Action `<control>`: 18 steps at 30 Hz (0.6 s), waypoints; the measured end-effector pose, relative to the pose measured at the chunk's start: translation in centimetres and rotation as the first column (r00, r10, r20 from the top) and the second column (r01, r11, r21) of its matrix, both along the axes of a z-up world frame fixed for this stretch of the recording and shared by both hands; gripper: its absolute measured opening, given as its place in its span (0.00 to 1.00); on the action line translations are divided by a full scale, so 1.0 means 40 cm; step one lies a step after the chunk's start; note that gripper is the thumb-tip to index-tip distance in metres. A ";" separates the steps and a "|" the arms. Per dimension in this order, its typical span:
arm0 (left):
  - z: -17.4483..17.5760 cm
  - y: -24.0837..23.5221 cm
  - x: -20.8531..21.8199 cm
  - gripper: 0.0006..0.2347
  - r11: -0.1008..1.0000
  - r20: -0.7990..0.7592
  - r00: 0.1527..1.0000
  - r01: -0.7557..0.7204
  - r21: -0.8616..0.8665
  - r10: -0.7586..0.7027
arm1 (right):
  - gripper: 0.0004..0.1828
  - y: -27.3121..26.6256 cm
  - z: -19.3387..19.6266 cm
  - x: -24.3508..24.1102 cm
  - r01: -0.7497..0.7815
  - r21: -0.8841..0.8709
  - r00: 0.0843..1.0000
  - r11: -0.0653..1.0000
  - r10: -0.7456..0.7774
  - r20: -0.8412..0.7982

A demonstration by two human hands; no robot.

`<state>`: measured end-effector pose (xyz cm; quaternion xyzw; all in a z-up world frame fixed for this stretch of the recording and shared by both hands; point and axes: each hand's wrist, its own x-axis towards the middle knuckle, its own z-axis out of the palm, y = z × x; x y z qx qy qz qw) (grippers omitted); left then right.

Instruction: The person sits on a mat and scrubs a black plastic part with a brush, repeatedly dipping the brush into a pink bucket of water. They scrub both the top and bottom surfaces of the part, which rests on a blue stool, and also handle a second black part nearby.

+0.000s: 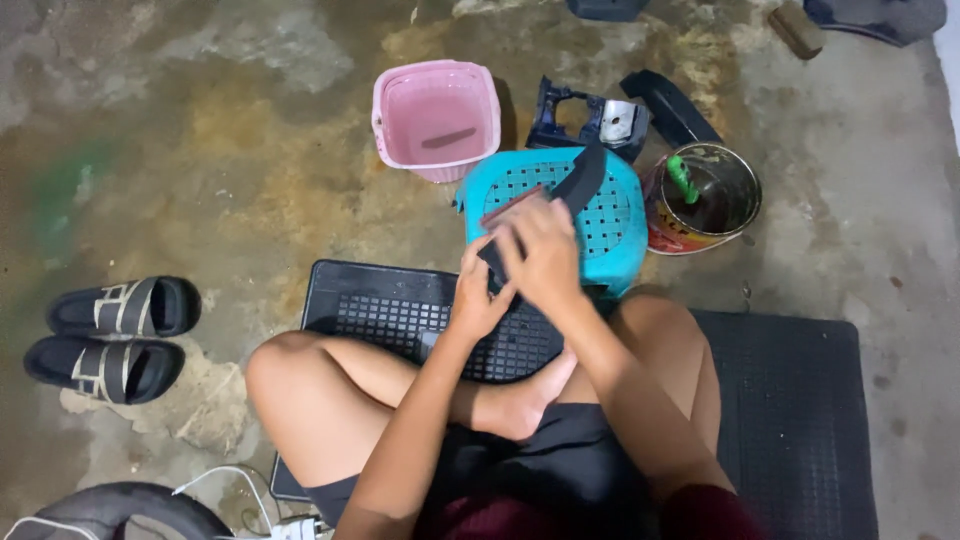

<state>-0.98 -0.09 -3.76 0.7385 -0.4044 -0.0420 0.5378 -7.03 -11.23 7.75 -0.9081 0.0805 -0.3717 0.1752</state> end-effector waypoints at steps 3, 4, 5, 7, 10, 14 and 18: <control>-0.009 -0.008 0.003 0.28 0.999 0.075 0.997 0.005 -0.046 -0.001 | 0.08 0.030 0.027 -0.003 0.140 -0.003 0.990 0.990 -0.140 -0.011; -0.084 -0.007 -0.006 0.25 0.998 0.007 1.000 0.007 -0.059 -0.006 | 0.09 0.074 0.031 -0.015 0.049 0.005 0.999 0.999 -0.049 -0.007; -0.162 -0.007 -0.014 0.23 0.997 -0.061 0.998 0.009 -0.073 -0.013 | 0.12 0.118 0.032 -0.027 -0.042 0.013 0.999 0.999 0.042 -0.002; -0.115 -0.008 -0.004 0.23 0.998 -0.031 0.999 0.011 -0.062 -0.013 | 0.12 0.122 0.034 -0.031 -0.093 0.014 0.995 0.996 0.093 -0.016; -0.040 0.001 0.009 0.25 0.999 0.050 0.999 0.018 -0.039 -0.016 | 0.09 0.042 0.020 -0.013 -0.073 0.024 0.997 0.997 0.073 -0.016; -0.007 0.004 0.003 0.26 0.998 0.107 0.994 0.025 -0.062 -0.018 | 0.05 0.033 0.045 0.003 0.063 0.068 0.998 0.996 -0.063 0.002; 0.016 -0.015 0.009 0.26 0.998 0.101 0.994 0.040 -0.055 -0.034 | 0.13 0.130 0.029 -0.031 -0.086 0.050 0.996 0.995 0.086 0.013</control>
